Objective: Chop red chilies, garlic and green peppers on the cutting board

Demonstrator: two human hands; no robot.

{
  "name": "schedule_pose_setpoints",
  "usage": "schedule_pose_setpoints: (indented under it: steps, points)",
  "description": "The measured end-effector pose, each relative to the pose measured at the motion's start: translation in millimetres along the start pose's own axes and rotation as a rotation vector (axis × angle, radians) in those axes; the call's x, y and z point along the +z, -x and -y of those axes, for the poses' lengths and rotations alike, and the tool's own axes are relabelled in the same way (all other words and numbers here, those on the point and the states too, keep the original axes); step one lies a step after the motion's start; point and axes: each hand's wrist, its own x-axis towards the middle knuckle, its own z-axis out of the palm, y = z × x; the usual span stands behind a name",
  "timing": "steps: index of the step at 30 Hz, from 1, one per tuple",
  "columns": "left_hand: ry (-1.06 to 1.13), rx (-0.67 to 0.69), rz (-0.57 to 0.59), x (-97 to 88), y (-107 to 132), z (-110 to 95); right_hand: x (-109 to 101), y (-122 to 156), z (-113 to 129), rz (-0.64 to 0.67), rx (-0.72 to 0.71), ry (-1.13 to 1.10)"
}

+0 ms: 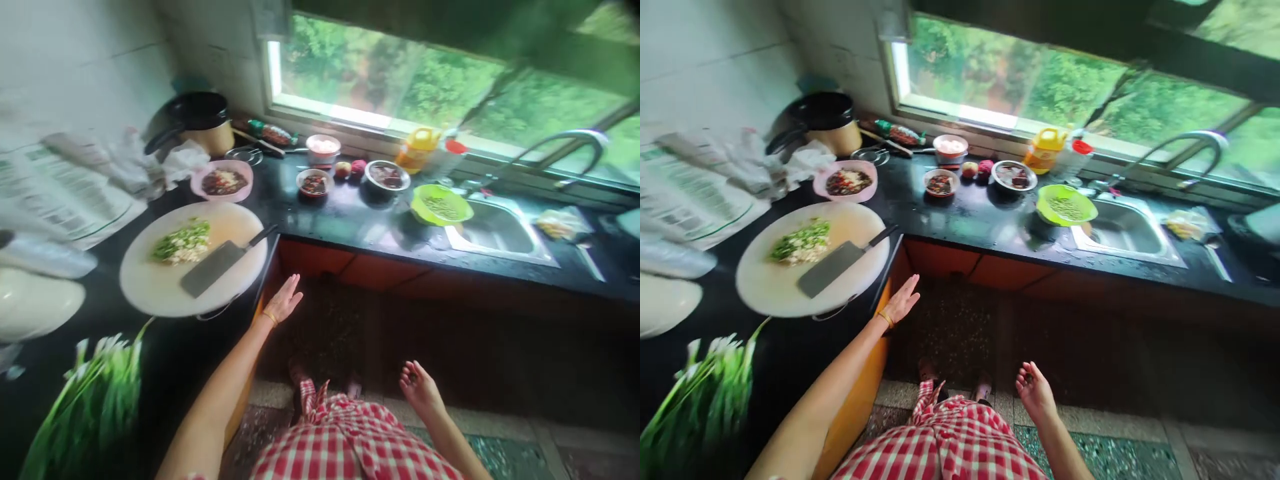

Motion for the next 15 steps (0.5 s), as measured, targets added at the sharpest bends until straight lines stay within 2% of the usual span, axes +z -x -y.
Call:
schedule_pose_setpoints:
  steps: [3, 5, 6, 8, 10, 11, 12, 14, 15]
  points:
    - [0.172, 0.059, -0.03, 15.5, -40, -60, -10, 2, 23, 0.031, -0.086, -0.083]
    - [0.231, 0.034, -0.126, 21.3, -49, -85, -33, 2, 42, 0.026, -0.15, -0.148]
    - [0.244, 0.0, -0.177, 25.1, -47, -92, -50, 2, 51, 0.011, -0.178, -0.183]
    - [0.23, -0.139, -0.242, 38.9, -34, -93, -96, 0, 66, -0.046, -0.215, -0.262]
    - [0.218, -0.364, -0.142, 63.2, -14, -87, -151, -5, 79, -0.128, -0.221, -0.348]
    - [0.194, -0.506, -0.053, 78.6, -4, -85, -179, -7, 86, -0.166, -0.218, -0.394]
    - [0.174, -0.591, 0.042, 95.2, 3, -86, -207, -10, 94, -0.193, -0.217, -0.44]
    - [0.133, -0.609, 0.1, 128.1, 8, -102, -259, -16, 114, -0.228, -0.222, -0.531]
    - [0.13, -0.579, 0.121, 143.0, 3, -119, -282, -17, 127, -0.241, -0.233, -0.572]
